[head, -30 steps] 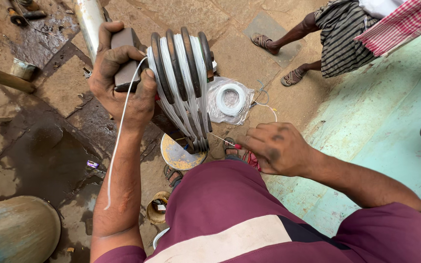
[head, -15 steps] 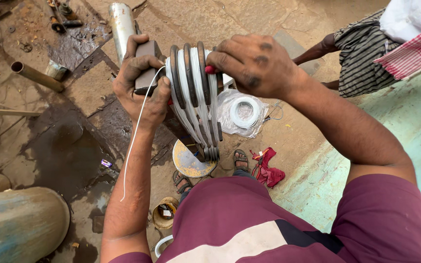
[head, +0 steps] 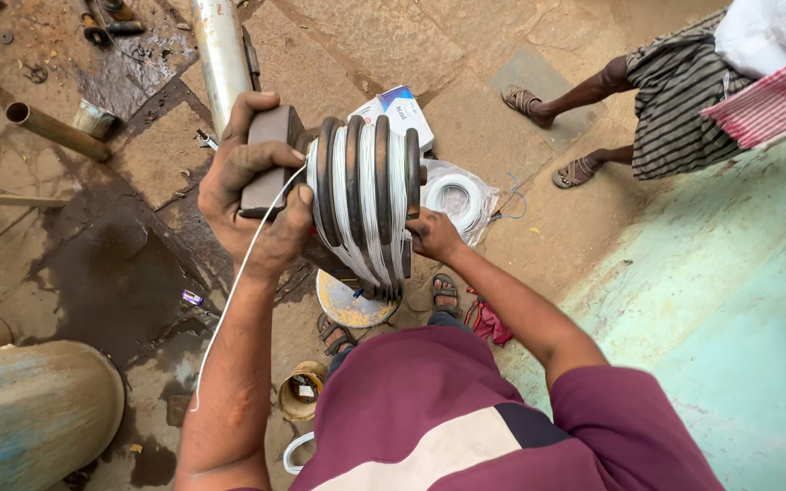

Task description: The person winds white cable back and forth between the pegs of a metal reel frame, guiding the wire by hand from a coil on the ground. They then sit on the ground, use pliers to cut the wire, and tie the bundled wire loops together.

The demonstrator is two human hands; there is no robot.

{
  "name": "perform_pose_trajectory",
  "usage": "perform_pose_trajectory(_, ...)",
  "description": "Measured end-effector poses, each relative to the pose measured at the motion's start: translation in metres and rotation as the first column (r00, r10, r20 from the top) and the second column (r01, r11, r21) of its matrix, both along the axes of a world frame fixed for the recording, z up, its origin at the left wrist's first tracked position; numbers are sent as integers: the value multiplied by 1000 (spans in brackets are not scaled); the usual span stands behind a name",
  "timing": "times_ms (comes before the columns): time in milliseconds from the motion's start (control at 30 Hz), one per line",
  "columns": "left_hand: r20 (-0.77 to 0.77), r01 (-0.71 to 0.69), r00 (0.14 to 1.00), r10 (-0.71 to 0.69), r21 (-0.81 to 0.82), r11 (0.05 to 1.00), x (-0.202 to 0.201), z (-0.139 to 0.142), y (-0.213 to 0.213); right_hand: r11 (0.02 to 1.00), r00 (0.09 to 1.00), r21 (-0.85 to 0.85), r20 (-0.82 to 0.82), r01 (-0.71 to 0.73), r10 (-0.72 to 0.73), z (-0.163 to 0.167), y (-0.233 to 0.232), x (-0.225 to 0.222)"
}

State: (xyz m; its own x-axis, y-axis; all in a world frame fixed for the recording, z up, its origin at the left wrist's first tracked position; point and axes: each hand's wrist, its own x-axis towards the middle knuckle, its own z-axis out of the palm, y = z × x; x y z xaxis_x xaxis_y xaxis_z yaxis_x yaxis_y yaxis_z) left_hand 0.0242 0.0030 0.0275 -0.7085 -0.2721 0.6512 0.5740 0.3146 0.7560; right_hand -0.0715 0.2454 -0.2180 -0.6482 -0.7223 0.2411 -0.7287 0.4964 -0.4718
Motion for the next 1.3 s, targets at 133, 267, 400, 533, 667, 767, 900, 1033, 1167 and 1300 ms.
perform_pose_trajectory(133, 73, -39, 996, 42, -35, 999, 11, 5, 5, 983, 1000, -181, -26, -19, 14, -5, 3, 22)
perform_pose_trajectory(267, 144, 63, 986, -82, 129, 990, 9, -2, 4, 959, 983, -236, 129, 156, -128, 10, -3, 19)
perform_pose_trajectory(400, 229, 51, 969, -93, 185, 981, 14, -14, 5, 843, 797, -259, 535, 471, -280, -21, -3, 39)
perform_pose_trajectory(533, 146, 118, 980, -134, 110, 987, 28, -9, 17, 472, 606, -546, 795, 692, 30, -54, -5, 62)
perform_pose_trajectory(667, 207, 138, 966, -157, 101, 985, 27, 9, 54, 293, 396, -465, 879, 835, 265, -59, -3, 60)
perform_pose_trajectory(767, 203, 67, 977, -68, 12, 998, 11, 23, 89, 268, 350, -451, 869, 851, 350, -59, 13, 46)
perform_pose_trajectory(900, 273, -58, 961, 41, 53, 997, 18, 28, 134, 292, 322, -432, 877, 853, 357, -70, 54, 29)
perform_pose_trajectory(1033, 293, -197, 951, 98, 330, 923, 55, -17, 144, 329, 350, -441, 887, 835, 300, -96, 92, 11)
perform_pose_trajectory(1167, 331, -169, 942, 49, 345, 923, 75, -85, 127, 336, 379, -436, 898, 835, 224, -144, 115, -4)
perform_pose_trajectory(1300, 501, -267, 860, 96, 282, 922, 62, -149, 137, 382, 371, -376, 924, 844, 89, -222, 122, -7)
